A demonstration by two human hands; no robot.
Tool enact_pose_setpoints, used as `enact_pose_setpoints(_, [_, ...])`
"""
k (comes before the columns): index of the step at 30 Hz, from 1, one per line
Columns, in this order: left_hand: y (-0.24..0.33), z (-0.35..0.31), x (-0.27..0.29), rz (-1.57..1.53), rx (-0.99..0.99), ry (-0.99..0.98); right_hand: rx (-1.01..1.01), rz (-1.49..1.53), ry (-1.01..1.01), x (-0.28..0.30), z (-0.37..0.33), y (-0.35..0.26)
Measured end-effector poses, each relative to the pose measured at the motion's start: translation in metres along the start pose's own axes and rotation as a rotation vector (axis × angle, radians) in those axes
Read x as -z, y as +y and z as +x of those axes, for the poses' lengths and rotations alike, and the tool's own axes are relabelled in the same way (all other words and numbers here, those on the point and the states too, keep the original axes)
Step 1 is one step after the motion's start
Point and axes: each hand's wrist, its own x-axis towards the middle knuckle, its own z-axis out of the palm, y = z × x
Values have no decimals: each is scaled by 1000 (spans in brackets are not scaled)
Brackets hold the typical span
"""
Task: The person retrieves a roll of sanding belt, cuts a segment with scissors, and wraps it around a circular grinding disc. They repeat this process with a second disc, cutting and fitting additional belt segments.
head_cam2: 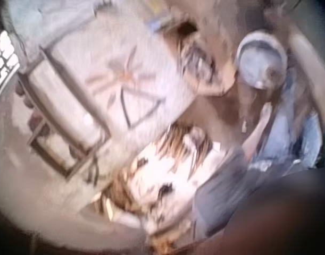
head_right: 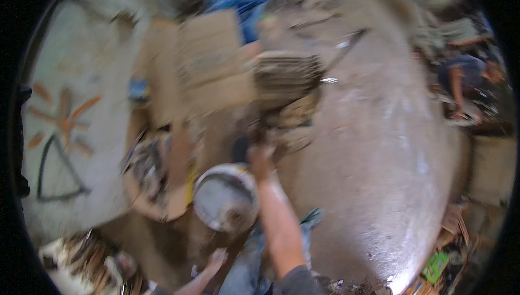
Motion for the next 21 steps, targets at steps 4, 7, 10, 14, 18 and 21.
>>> enact_pose_setpoints(4, [98, 60, 16, 82, -320, 512, -94, 167, -51, 4, -67, 42])
enact_pose_setpoints(7, [121, 61, 18, 75, -361, 564, -724, 555, -33, 22, -171, 85])
enact_pose_setpoints(10, [117, 108, 7, 77, -90, 441, -890, 363, -221, 57, -295, 148])
enact_pose_setpoints(14, [116, 125, -4, 152, 77, 315, -1024, 250, -162, 101, -423, 171])
enact_pose_setpoints(18, [112, 136, -11, 326, 34, 370, -1121, 484, -214, 137, -454, 159])
enact_pose_setpoints(21, [114, 126, -18, 304, -44, 478, -1245, 597, -116, 166, -465, 146])
